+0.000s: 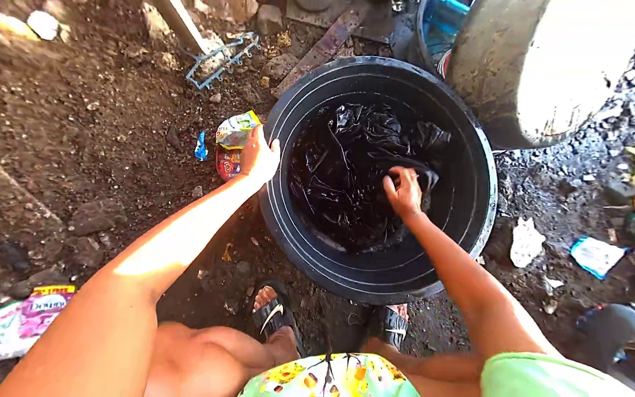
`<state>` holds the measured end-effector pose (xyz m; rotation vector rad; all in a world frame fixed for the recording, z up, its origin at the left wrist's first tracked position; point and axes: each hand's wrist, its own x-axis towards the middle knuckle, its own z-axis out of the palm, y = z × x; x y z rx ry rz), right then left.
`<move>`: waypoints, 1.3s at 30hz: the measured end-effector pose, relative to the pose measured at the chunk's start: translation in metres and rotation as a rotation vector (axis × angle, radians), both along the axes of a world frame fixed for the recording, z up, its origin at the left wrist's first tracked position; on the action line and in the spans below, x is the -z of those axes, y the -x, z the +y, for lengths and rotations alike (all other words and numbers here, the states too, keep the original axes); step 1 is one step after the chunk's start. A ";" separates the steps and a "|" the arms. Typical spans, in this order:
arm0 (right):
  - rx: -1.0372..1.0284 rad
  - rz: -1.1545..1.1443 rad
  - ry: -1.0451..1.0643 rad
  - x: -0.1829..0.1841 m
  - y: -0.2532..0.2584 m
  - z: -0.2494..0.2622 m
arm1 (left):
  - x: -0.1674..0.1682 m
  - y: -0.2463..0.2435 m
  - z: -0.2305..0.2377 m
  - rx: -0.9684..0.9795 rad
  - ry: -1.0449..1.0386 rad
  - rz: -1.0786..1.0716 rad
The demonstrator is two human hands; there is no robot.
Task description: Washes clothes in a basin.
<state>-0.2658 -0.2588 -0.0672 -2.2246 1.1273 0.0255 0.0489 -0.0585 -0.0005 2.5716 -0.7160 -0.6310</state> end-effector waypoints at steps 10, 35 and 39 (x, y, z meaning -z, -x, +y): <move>-0.348 0.365 -0.122 0.065 -0.039 0.064 | -0.005 0.003 0.000 -0.003 -0.034 -0.042; 0.067 0.217 -0.590 -0.005 -0.091 -0.104 | 0.001 -0.002 0.003 -0.023 -0.023 -0.063; 0.883 -0.464 -0.531 0.059 -0.092 -0.127 | 0.001 0.001 0.004 -0.020 -0.011 -0.063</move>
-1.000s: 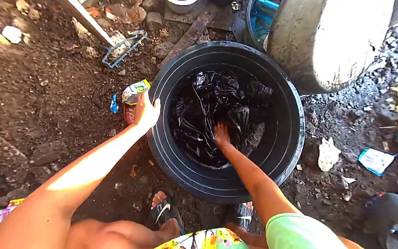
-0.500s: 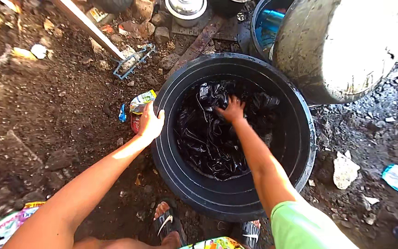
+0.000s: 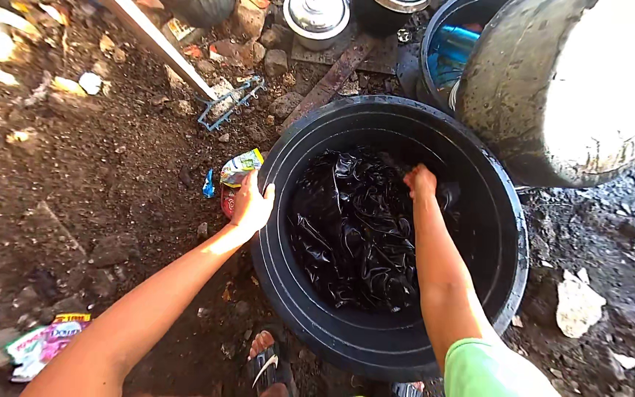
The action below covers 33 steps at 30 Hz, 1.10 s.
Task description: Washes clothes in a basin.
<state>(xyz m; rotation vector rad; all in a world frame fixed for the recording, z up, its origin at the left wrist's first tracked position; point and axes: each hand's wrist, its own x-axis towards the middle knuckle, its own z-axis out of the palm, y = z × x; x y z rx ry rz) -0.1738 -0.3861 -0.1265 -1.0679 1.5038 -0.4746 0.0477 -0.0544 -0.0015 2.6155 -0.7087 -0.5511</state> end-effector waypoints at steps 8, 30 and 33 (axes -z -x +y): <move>-0.197 -0.050 0.010 0.028 -0.061 0.002 | 0.000 0.000 0.001 -0.012 0.007 0.008; -1.301 0.861 0.122 -0.046 -0.001 0.116 | 0.003 0.005 0.002 0.000 0.049 -0.002; -1.028 0.829 0.187 -0.013 -0.029 0.091 | -0.006 0.004 0.001 0.007 0.057 -0.004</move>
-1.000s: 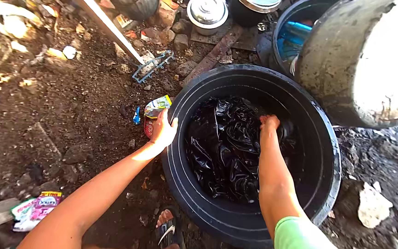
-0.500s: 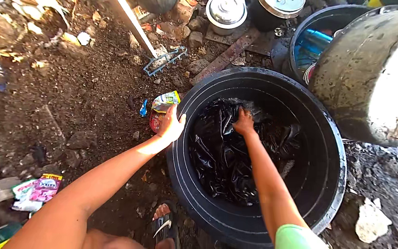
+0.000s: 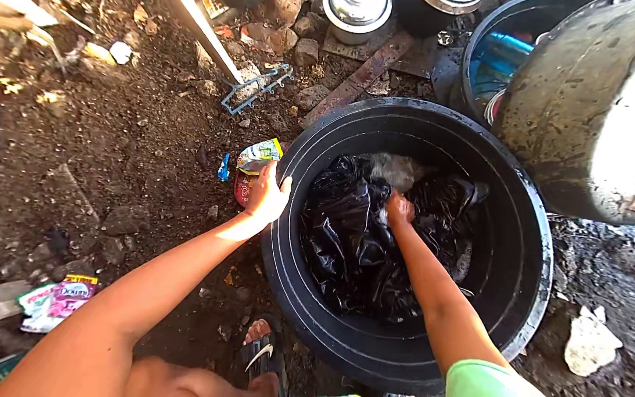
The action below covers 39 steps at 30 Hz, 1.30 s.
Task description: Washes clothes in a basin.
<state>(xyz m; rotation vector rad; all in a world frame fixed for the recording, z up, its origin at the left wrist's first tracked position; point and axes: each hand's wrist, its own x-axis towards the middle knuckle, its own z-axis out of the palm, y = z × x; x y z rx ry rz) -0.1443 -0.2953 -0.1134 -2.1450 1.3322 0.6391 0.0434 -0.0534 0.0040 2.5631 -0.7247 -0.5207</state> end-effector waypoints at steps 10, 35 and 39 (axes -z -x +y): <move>-0.449 -0.650 0.265 0.043 -0.003 0.069 | 0.006 0.000 -0.002 -0.013 -0.003 0.004; -0.557 -0.212 -0.194 -0.009 -0.012 0.135 | 0.009 -0.009 -0.009 0.003 -0.043 0.038; -0.376 -0.634 0.280 -0.053 0.025 0.041 | 0.005 -0.011 -0.006 0.016 -0.025 0.034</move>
